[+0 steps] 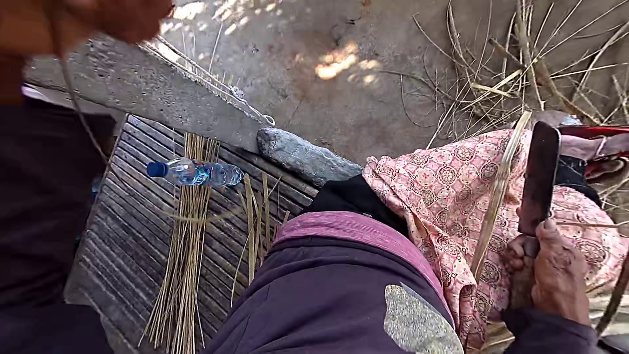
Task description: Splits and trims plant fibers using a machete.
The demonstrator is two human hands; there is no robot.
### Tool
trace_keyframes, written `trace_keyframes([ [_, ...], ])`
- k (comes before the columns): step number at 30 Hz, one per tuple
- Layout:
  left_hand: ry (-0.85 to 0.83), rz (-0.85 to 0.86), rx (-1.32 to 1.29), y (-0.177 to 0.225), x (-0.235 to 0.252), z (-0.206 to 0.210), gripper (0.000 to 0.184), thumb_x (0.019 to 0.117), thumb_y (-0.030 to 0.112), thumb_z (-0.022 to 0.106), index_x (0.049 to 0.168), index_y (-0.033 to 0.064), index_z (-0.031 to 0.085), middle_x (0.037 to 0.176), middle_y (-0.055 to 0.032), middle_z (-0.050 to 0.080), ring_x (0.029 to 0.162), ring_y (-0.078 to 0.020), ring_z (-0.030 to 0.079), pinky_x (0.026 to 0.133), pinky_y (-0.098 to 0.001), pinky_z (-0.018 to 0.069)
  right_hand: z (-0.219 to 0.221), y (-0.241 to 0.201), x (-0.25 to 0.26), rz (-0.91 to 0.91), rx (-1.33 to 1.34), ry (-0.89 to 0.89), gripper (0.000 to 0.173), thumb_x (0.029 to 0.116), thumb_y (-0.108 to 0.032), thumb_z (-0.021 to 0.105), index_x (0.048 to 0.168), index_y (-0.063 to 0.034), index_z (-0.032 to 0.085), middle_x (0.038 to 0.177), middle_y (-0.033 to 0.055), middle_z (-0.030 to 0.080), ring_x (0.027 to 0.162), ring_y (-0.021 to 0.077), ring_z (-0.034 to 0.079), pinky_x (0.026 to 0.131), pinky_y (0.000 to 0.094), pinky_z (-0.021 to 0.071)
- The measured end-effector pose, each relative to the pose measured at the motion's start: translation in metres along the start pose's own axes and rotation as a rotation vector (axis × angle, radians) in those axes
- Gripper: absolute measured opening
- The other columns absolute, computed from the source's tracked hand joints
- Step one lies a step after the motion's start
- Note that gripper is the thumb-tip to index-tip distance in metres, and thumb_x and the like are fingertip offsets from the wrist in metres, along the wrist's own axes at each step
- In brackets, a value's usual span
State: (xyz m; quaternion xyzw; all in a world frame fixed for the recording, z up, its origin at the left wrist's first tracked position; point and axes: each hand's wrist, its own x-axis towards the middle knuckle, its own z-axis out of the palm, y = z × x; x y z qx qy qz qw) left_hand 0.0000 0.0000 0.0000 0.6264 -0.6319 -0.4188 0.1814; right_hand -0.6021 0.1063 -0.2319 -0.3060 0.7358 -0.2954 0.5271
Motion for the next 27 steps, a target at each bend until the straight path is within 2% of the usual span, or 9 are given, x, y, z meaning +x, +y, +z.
trace_keyframes([
  [2, -0.089, 0.106, -0.359, -0.043, 0.009, 0.007, 0.027, 0.1063, 0.02, 0.048, 0.116, 0.0092, 0.07, 0.067, 0.0055, 0.051, 0.049, 0.0017, 0.042, 0.045, -0.0095, 0.0356, -0.003, 0.006, 0.001, -0.026, 0.01, -0.005, 0.044, 0.1129, -0.037, 0.022, 0.093, -0.0124, 0.053, 0.051, -0.009, 0.046, 0.037, 0.0027, 0.043, 0.037, 0.0194, 0.04],
  [4, -0.306, 0.179, -0.549, -0.051, 0.012, 0.012, 0.032, 0.1071, 0.021, 0.043, 0.128, 0.0072, 0.063, 0.072, 0.0064, 0.053, 0.053, 0.0036, 0.047, 0.05, -0.0086, 0.0402, -0.007, 0.009, 0.003, -0.027, 0.019, -0.006, 0.045, 0.113, -0.038, 0.02, 0.093, -0.0131, 0.053, 0.051, -0.0092, 0.047, 0.037, 0.0029, 0.043, 0.036, 0.0193, 0.0401],
  [7, -0.279, -0.049, -0.552, 0.02, -0.011, 0.072, 0.034, 0.111, 0.021, 0.036, 0.12, 0.0107, 0.068, 0.064, 0.0096, 0.05, 0.048, 0.0052, 0.044, 0.044, -0.0085, 0.0396, -0.006, 0.003, 0.004, -0.033, 0.027, -0.045, 0.044, 0.1132, -0.038, 0.019, 0.109, -0.0108, 0.054, 0.052, -0.0094, 0.046, 0.037, 0.0013, 0.044, 0.037, 0.0173, 0.0411],
  [10, -0.09, -0.333, -0.071, 0.013, -0.039, 0.13, 0.032, 0.1088, 0.013, 0.036, 0.108, 0.0096, 0.068, 0.057, 0.005, 0.049, 0.041, -0.0005, 0.04, 0.038, -0.0156, 0.0354, 0.009, -0.011, -0.009, 0.056, 0.038, 0.029, 0.041, 0.113, -0.037, 0.029, 0.092, -0.0117, 0.055, 0.051, -0.0077, 0.044, 0.038, 0.0035, 0.042, 0.037, 0.0197, 0.039],
  [12, -0.182, -0.233, 0.408, -0.048, -0.038, 0.154, 0.021, 0.1064, 0.014, 0.053, 0.113, 0.0043, 0.071, 0.08, -0.012, 0.068, 0.065, -0.0234, 0.064, 0.058, -0.0449, 0.0532, 0.01, -0.015, -0.015, 0.054, 0.053, 0.054, 0.038, 0.1122, -0.033, 0.036, 0.091, -0.0096, 0.058, 0.053, -0.0074, 0.045, 0.04, 0.0034, 0.043, 0.039, 0.0189, 0.0394],
  [13, -0.244, -0.169, 0.506, -0.071, -0.03, 0.169, 0.027, 0.1046, 0.015, 0.056, 0.122, -0.0001, 0.07, 0.101, -0.0223, 0.07, 0.088, -0.0382, 0.069, 0.077, -0.0622, 0.0533, 0.008, -0.011, -0.013, 0.045, 0.07, 0.046, 0.037, 0.112, -0.032, 0.037, 0.092, -0.0081, 0.058, 0.054, -0.0067, 0.046, 0.042, 0.0035, 0.044, 0.04, 0.0187, 0.0403],
  [15, -0.294, -0.012, 0.489, -0.077, -0.006, 0.208, 0.035, 0.1046, 0.018, 0.054, 0.128, -0.0054, 0.066, 0.119, -0.0312, 0.065, 0.11, -0.0511, 0.063, 0.094, -0.0729, 0.0429, 0.003, -0.006, -0.009, 0.043, 0.086, 0.021, 0.04, 0.1125, -0.031, 0.035, 0.087, -0.0069, 0.056, 0.056, -0.0054, 0.048, 0.043, 0.0041, 0.045, 0.042, 0.0187, 0.041],
  [21, -0.171, 0.412, 0.22, 0.017, 0.116, 0.341, 0.029, 0.1034, 0.011, 0.053, 0.123, -0.0043, 0.068, 0.115, -0.0223, 0.069, 0.106, -0.0379, 0.067, 0.095, -0.0576, 0.0506, -0.003, 0.004, -0.005, 0.0, 0.141, -0.057, 0.05, 0.1126, -0.032, 0.027, 0.077, -0.0095, 0.053, 0.054, -0.0053, 0.049, 0.041, 0.0035, 0.045, 0.04, 0.0187, 0.0408],
  [27, -0.251, 0.069, -0.309, 0.077, 0.222, 0.442, 0.044, 0.1113, 0.026, 0.04, 0.142, -0.0029, 0.053, 0.13, -0.0233, 0.063, 0.119, -0.0321, 0.062, 0.102, -0.0508, 0.0477, 0.0, 0.002, -0.023, 0.016, 0.294, -0.046, 0.049, 0.1113, -0.03, 0.023, 0.076, -0.0115, 0.053, 0.052, -0.006, 0.049, 0.04, 0.0034, 0.045, 0.04, 0.019, 0.0417],
])
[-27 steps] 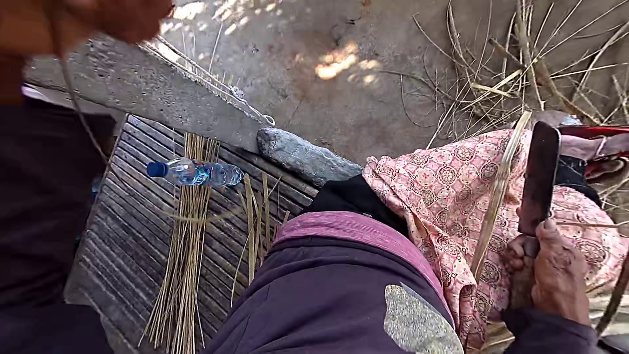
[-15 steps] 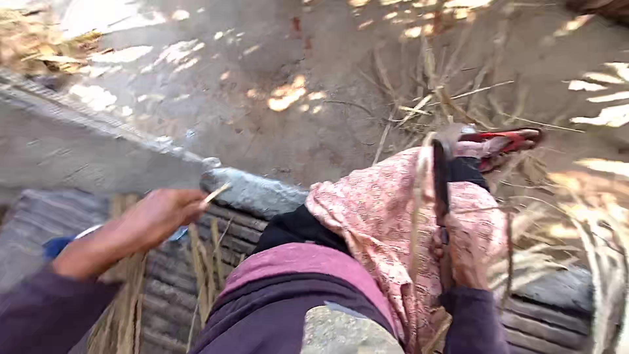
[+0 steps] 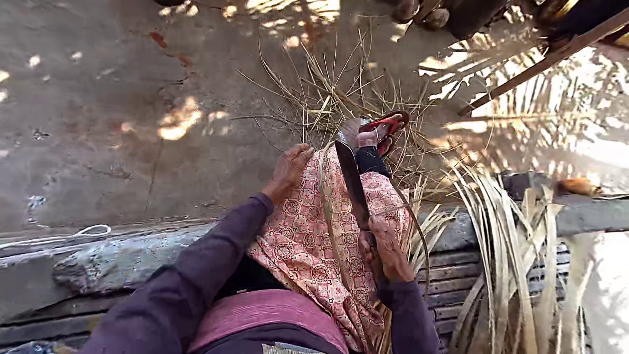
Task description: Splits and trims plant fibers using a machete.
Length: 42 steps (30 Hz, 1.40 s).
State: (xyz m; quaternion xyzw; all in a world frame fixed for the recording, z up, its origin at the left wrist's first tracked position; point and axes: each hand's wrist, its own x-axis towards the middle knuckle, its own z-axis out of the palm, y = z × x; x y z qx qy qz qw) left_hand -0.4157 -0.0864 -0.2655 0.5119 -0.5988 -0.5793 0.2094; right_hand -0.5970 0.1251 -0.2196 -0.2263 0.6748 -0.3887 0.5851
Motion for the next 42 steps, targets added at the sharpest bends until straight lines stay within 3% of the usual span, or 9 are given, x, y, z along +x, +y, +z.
trace_keyframes([
  [6, -0.037, 0.011, -0.084, 0.019, 0.017, -0.003, 0.05, 0.105, 0.016, 0.05, 0.151, -0.0012, 0.042, 0.117, -0.0194, 0.068, 0.104, -0.0239, 0.064, 0.094, -0.0442, 0.0495, 0.021, -0.008, -0.014, -0.116, 0.165, -0.237, 0.053, 0.1013, -0.061, 0.044, 0.075, -0.0169, 0.058, 0.055, -0.0104, 0.053, 0.044, -0.0007, 0.048, 0.042, 0.0155, 0.041],
  [9, 0.053, -0.179, -0.515, 0.021, 0.019, -0.013, 0.043, 0.1032, 0.003, 0.046, 0.147, 0.003, 0.041, 0.086, -0.0038, 0.067, 0.062, -0.0046, 0.059, 0.057, -0.0191, 0.0495, 0.036, -0.021, -0.017, -0.145, 0.194, -0.325, 0.056, 0.0927, -0.07, 0.054, 0.074, -0.0181, 0.062, 0.056, -0.0113, 0.052, 0.045, -0.0018, 0.048, 0.043, 0.0152, 0.0407],
  [11, 0.1, -0.293, -0.774, 0.019, 0.017, -0.034, 0.03, 0.1072, 0.006, 0.04, 0.137, 0.0085, 0.045, 0.08, 0.0024, 0.064, 0.055, -0.0011, 0.055, 0.05, -0.0153, 0.0462, 0.039, -0.03, -0.015, -0.161, 0.207, -0.312, 0.054, 0.0928, -0.069, 0.054, 0.077, -0.0178, 0.062, 0.056, -0.011, 0.053, 0.045, -0.0019, 0.049, 0.043, 0.0148, 0.041],
  [17, 0.09, -0.188, -0.891, 0.004, -0.038, -0.086, 0.026, 0.109, 0.008, 0.038, 0.125, 0.0107, 0.059, 0.079, 0.005, 0.064, 0.06, 0.0008, 0.058, 0.056, -0.0128, 0.0502, 0.031, -0.082, 0.026, -0.212, -0.029, 0.091, 0.052, 0.1094, -0.035, 0.013, 0.083, -0.0118, 0.051, 0.049, -0.0078, 0.048, 0.037, 0.0022, 0.043, 0.038, 0.018, 0.0403],
  [20, 0.179, -0.173, -0.888, 0.007, -0.054, -0.098, 0.023, 0.1074, 0.004, 0.043, 0.116, 0.0054, 0.064, 0.079, 0.0016, 0.068, 0.063, -0.0025, 0.063, 0.06, -0.0158, 0.0543, 0.035, -0.091, 0.036, -0.304, -0.238, 0.198, 0.045, 0.111, -0.027, 0.019, 0.1, -0.0058, 0.057, 0.053, -0.0099, 0.05, 0.039, 0.0005, 0.044, 0.038, 0.0165, 0.0412],
  [23, 0.241, -0.131, -0.871, 0.006, -0.065, -0.102, 0.025, 0.1054, -0.002, 0.044, 0.106, 0.002, 0.068, 0.075, -0.0009, 0.071, 0.062, -0.0041, 0.065, 0.061, -0.017, 0.0551, 0.053, -0.083, 0.035, -0.518, -0.436, 0.244, 0.048, 0.1092, -0.038, 0.029, 0.09, -0.0061, 0.06, 0.055, -0.0138, 0.05, 0.043, -0.0038, 0.046, 0.043, 0.0146, 0.0426],
  [27, 0.228, -0.004, -0.895, 0.004, -0.079, -0.107, 0.03, 0.1005, -0.005, 0.043, 0.1, 0.0038, 0.072, 0.072, 0.0008, 0.068, 0.06, -0.0027, 0.061, 0.059, -0.015, 0.0525, 0.067, -0.086, 0.041, -0.745, -1.013, 0.31, 0.065, 0.1077, -0.045, 0.034, 0.134, 0.0064, 0.063, 0.07, 0.0064, 0.066, 0.048, 0.0129, 0.053, 0.047, 0.032, 0.0465],
  [31, 0.179, 0.144, -1.021, 0.009, -0.087, -0.109, 0.032, 0.0971, -0.001, 0.043, 0.097, 0.0085, 0.074, 0.071, 0.0035, 0.068, 0.061, -0.0008, 0.061, 0.062, -0.0147, 0.0532, 0.063, -0.079, 0.054, -0.869, -1.324, 0.379, 0.056, 0.1033, -0.041, 0.045, 0.133, 0.0016, 0.066, 0.098, 0.0172, 0.077, 0.07, 0.0321, 0.074, 0.058, 0.0489, 0.0578],
  [42, 0.036, 0.288, -1.157, 0.01, -0.092, -0.116, 0.029, 0.0992, 0.007, 0.047, 0.097, 0.0128, 0.076, 0.072, 0.006, 0.066, 0.063, 0.0006, 0.06, 0.062, -0.0142, 0.0519, 0.082, -0.074, 0.055, -1.217, -1.168, 0.401, 0.063, 0.1043, -0.046, 0.044, 0.129, 0.0067, 0.066, 0.106, 0.0177, 0.076, 0.091, 0.0199, 0.074, 0.085, 0.0282, 0.0563],
])
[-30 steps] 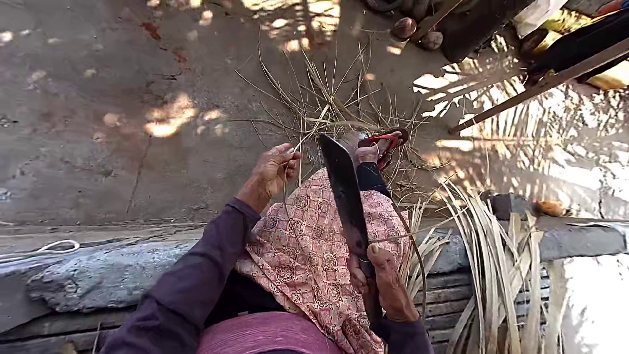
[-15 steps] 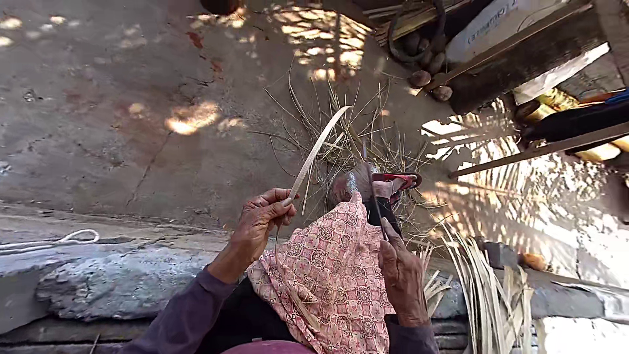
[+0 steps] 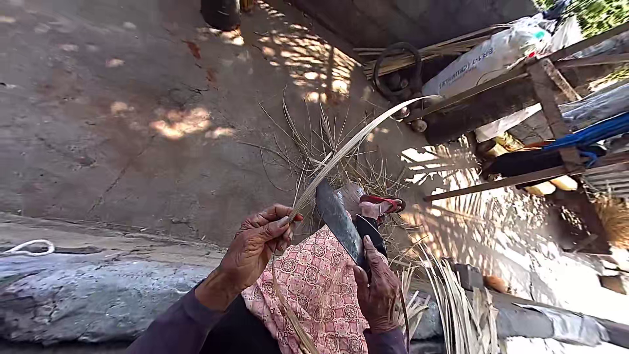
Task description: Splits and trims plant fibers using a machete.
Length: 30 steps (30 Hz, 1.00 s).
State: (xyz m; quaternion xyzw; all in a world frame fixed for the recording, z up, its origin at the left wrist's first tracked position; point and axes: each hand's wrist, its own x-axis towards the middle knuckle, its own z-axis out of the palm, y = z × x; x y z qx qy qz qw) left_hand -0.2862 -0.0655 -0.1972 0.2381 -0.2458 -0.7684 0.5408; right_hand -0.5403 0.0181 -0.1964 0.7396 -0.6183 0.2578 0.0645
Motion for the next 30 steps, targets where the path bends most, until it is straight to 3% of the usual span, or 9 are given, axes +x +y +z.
trace_keyframes([
  [7, 0.007, -0.026, -0.078, -0.006, 0.0, 0.001, 0.029, 0.0996, 0.007, 0.046, 0.097, 0.0124, 0.075, 0.07, 0.006, 0.065, 0.061, 0.0003, 0.059, 0.06, -0.0147, 0.0504, -0.001, 0.001, -0.004, -0.016, 0.028, 0.034, 0.064, 0.1061, -0.048, 0.041, 0.131, 0.0075, 0.063, 0.113, 0.0183, 0.075, 0.097, 0.0157, 0.072, 0.09, 0.0224, 0.0529],
  [9, 0.003, -0.041, -0.071, -0.009, -0.001, 0.001, 0.029, 0.0993, 0.007, 0.046, 0.097, 0.0122, 0.075, 0.069, 0.0066, 0.063, 0.059, 0.0008, 0.057, 0.058, -0.0141, 0.0491, 0.0, 0.0, -0.002, -0.014, 0.03, 0.053, 0.065, 0.1055, -0.047, 0.041, 0.13, 0.0082, 0.063, 0.109, 0.019, 0.075, 0.092, 0.0163, 0.072, 0.086, 0.0226, 0.0535],
  [12, -0.039, -0.048, -0.058, -0.012, -0.002, -0.002, 0.025, 0.0994, 0.01, 0.051, 0.098, 0.0126, 0.076, 0.07, 0.0067, 0.064, 0.058, 0.0018, 0.056, 0.056, -0.0128, 0.0476, -0.001, -0.001, 0.008, 0.002, 0.014, 0.042, 0.066, 0.1055, -0.048, 0.041, 0.131, 0.0091, 0.063, 0.113, 0.0195, 0.075, 0.098, 0.0172, 0.073, 0.091, 0.0246, 0.0537],
  [16, -0.069, -0.072, -0.027, -0.016, -0.008, -0.007, 0.021, 0.0981, 0.013, 0.055, 0.097, 0.0141, 0.076, 0.068, 0.008, 0.063, 0.055, 0.0029, 0.054, 0.053, -0.0119, 0.0457, -0.007, 0.005, 0.038, 0.003, -0.067, 0.042, 0.063, 0.1042, -0.046, 0.043, 0.131, 0.0067, 0.065, 0.096, 0.0168, 0.076, 0.078, 0.0254, 0.072, 0.07, 0.0378, 0.057],
  [20, -0.087, -0.123, -0.104, -0.018, -0.023, -0.021, 0.018, 0.0977, 0.016, 0.059, 0.096, 0.0151, 0.077, 0.066, 0.0078, 0.062, 0.054, 0.0031, 0.055, 0.052, -0.0121, 0.0464, -0.01, 0.026, 0.07, -0.029, -0.118, 0.031, 0.063, 0.1073, -0.045, 0.038, 0.132, 0.0059, 0.065, 0.093, 0.018, 0.076, 0.079, 0.0286, 0.074, 0.07, 0.0415, 0.0587],
  [27, -0.02, -0.21, -0.259, -0.01, -0.056, -0.053, 0.015, 0.096, 0.019, 0.064, 0.097, 0.0142, 0.078, 0.07, 0.0065, 0.065, 0.055, 0.003, 0.056, 0.051, -0.0114, 0.0465, 0.002, 0.059, 0.09, -0.005, -0.258, -0.164, 0.055, 0.1077, -0.042, 0.038, 0.138, -0.0055, 0.065, 0.086, 0.0191, 0.075, 0.067, 0.0376, 0.072, 0.055, 0.052, 0.0537],
  [28, -0.005, -0.21, -0.283, -0.008, -0.063, -0.06, 0.014, 0.0954, 0.019, 0.065, 0.096, 0.0142, 0.078, 0.071, 0.0063, 0.065, 0.055, 0.0031, 0.056, 0.051, -0.0112, 0.0458, 0.002, 0.061, 0.091, 0.085, -0.265, -0.224, 0.052, 0.1078, -0.04, 0.041, 0.141, -0.0069, 0.063, 0.087, 0.0215, 0.074, 0.07, 0.0418, 0.071, 0.059, 0.0571, 0.0534],
  [30, 0.072, -0.209, -0.319, -0.003, -0.079, -0.075, 0.013, 0.0946, 0.02, 0.066, 0.095, 0.0141, 0.078, 0.073, 0.0054, 0.066, 0.055, 0.0026, 0.056, 0.049, -0.0112, 0.0455, -0.002, 0.074, 0.096, 0.352, -0.229, -0.347, 0.047, 0.109, -0.034, 0.044, 0.146, -0.0072, 0.058, 0.102, 0.0298, 0.072, 0.09, 0.0521, 0.07, 0.081, 0.0687, 0.0502],
])
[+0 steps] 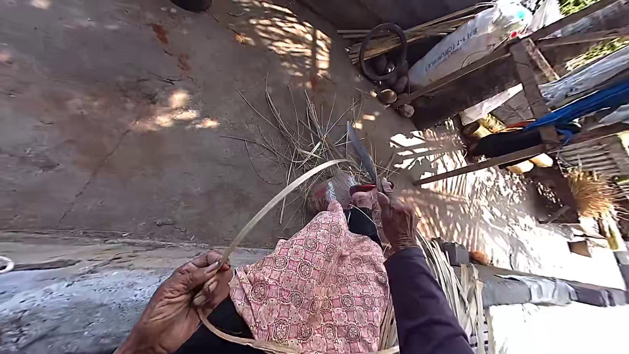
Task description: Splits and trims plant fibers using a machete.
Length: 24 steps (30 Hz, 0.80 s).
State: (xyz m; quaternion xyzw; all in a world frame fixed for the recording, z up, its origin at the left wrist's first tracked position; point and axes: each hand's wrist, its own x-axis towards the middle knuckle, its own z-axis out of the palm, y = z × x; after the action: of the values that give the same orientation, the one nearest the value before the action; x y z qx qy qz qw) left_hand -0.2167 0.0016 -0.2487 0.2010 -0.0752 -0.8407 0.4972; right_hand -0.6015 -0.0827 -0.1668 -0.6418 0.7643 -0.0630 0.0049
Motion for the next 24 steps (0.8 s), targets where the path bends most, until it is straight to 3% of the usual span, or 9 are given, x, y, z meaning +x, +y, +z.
trace_keyframes([
  [3, 0.175, 0.044, 0.007, 0.013, -0.015, -0.019, 0.023, 0.1001, 0.019, 0.055, 0.094, 0.0147, 0.076, 0.069, 0.0075, 0.063, 0.054, 0.0021, 0.056, 0.05, -0.0123, 0.0475, -0.005, 0.035, 0.011, 0.236, 0.045, -0.191, 0.044, 0.1109, -0.024, 0.039, 0.138, 0.0033, 0.06, 0.12, 0.032, 0.067, 0.111, 0.0487, 0.065, 0.1, 0.0643, 0.0437],
  [7, 0.384, 0.223, 0.0, 0.044, 0.004, -0.018, 0.042, 0.1099, 0.018, 0.028, 0.093, 0.0143, 0.066, 0.067, 0.0088, 0.058, 0.055, 0.0025, 0.055, 0.054, -0.0106, 0.0489, 0.005, 0.068, -0.008, 0.385, 0.134, -0.253, 0.051, 0.1123, -0.037, 0.032, 0.12, 0.0031, 0.063, 0.077, 0.0119, 0.056, 0.064, 0.0228, 0.054, 0.068, 0.0442, 0.049],
  [9, 0.414, 0.373, -0.035, 0.073, 0.024, -0.013, 0.042, 0.1116, 0.02, 0.022, 0.095, 0.0165, 0.06, 0.068, 0.0096, 0.056, 0.055, 0.0029, 0.052, 0.054, -0.0095, 0.047, 0.013, 0.078, -0.025, 0.442, 0.143, -0.312, 0.055, 0.1123, -0.039, 0.032, 0.114, 0.0063, 0.062, 0.081, 0.0154, 0.056, 0.067, 0.0256, 0.054, 0.072, 0.0485, 0.048],
  [12, 0.406, 0.529, -0.038, 0.106, 0.047, 0.01, 0.038, 0.1122, 0.017, 0.02, 0.1, 0.0125, 0.056, 0.068, 0.0059, 0.056, 0.054, 0.0002, 0.053, 0.053, -0.0109, 0.0482, 0.024, 0.098, -0.055, 0.594, 0.28, -0.325, 0.054, 0.1114, -0.043, 0.033, 0.102, 0.0014, 0.062, 0.068, 0.0028, 0.049, 0.053, 0.013, 0.048, 0.056, 0.0339, 0.048],
  [15, 0.542, 0.551, 0.057, 0.118, 0.065, 0.026, 0.029, 0.1104, 0.011, 0.029, 0.097, 0.0111, 0.055, 0.066, 0.0049, 0.052, 0.052, -0.0008, 0.052, 0.054, -0.0114, 0.0489, 0.013, 0.066, -0.084, 0.61, 0.632, -0.304, 0.04, 0.1121, -0.032, 0.035, 0.086, -0.008, 0.055, 0.055, -0.0074, 0.047, 0.042, 0.0032, 0.046, 0.044, 0.0197, 0.0434],
  [18, 0.652, 0.556, 0.08, 0.114, 0.088, 0.031, 0.026, 0.1091, 0.01, 0.033, 0.092, 0.0087, 0.053, 0.064, 0.0016, 0.051, 0.052, -0.0042, 0.053, 0.055, -0.0148, 0.0515, 0.002, 0.019, -0.117, 0.514, 0.911, -0.396, 0.023, 0.11, -0.02, 0.035, 0.107, -0.0079, 0.055, 0.06, -0.0076, 0.057, 0.043, 0.0011, 0.05, 0.043, 0.0155, 0.0452],
  [19, 0.687, 0.581, 0.065, 0.112, 0.096, 0.031, 0.022, 0.107, 0.007, 0.038, 0.09, 0.0081, 0.051, 0.065, -0.0006, 0.052, 0.052, -0.0062, 0.054, 0.055, -0.0171, 0.0534, 0.0, 0.008, -0.129, 0.446, 0.955, -0.438, 0.028, 0.1072, -0.02, 0.04, 0.126, -0.0033, 0.053, 0.064, -0.0066, 0.06, 0.045, 0.0003, 0.049, 0.045, 0.0152, 0.0444],
  [22, 0.751, 0.627, 0.064, 0.107, 0.116, 0.027, 0.013, 0.099, 0.0, 0.048, 0.09, 0.0092, 0.047, 0.069, -0.0036, 0.05, 0.054, -0.0089, 0.053, 0.054, -0.0198, 0.0525, 0.006, -0.01, -0.16, 0.228, 0.95, -0.574, 0.064, 0.0991, -0.039, 0.06, 0.15, -0.0042, 0.044, 0.076, -0.0069, 0.068, 0.05, -0.0038, 0.049, 0.049, 0.0141, 0.0424],
  [24, 0.809, 0.656, 0.108, 0.105, 0.121, 0.028, 0.017, 0.1039, 0.006, 0.043, 0.088, 0.0102, 0.045, 0.064, -0.0026, 0.048, 0.053, -0.0092, 0.053, 0.053, -0.0207, 0.0496, 0.008, -0.016, -0.178, 0.088, 0.881, -0.614, 0.068, 0.0986, -0.037, 0.062, 0.152, -0.0018, 0.042, 0.09, -0.0052, 0.072, 0.058, -0.0067, 0.05, 0.053, 0.0138, 0.0423],
])
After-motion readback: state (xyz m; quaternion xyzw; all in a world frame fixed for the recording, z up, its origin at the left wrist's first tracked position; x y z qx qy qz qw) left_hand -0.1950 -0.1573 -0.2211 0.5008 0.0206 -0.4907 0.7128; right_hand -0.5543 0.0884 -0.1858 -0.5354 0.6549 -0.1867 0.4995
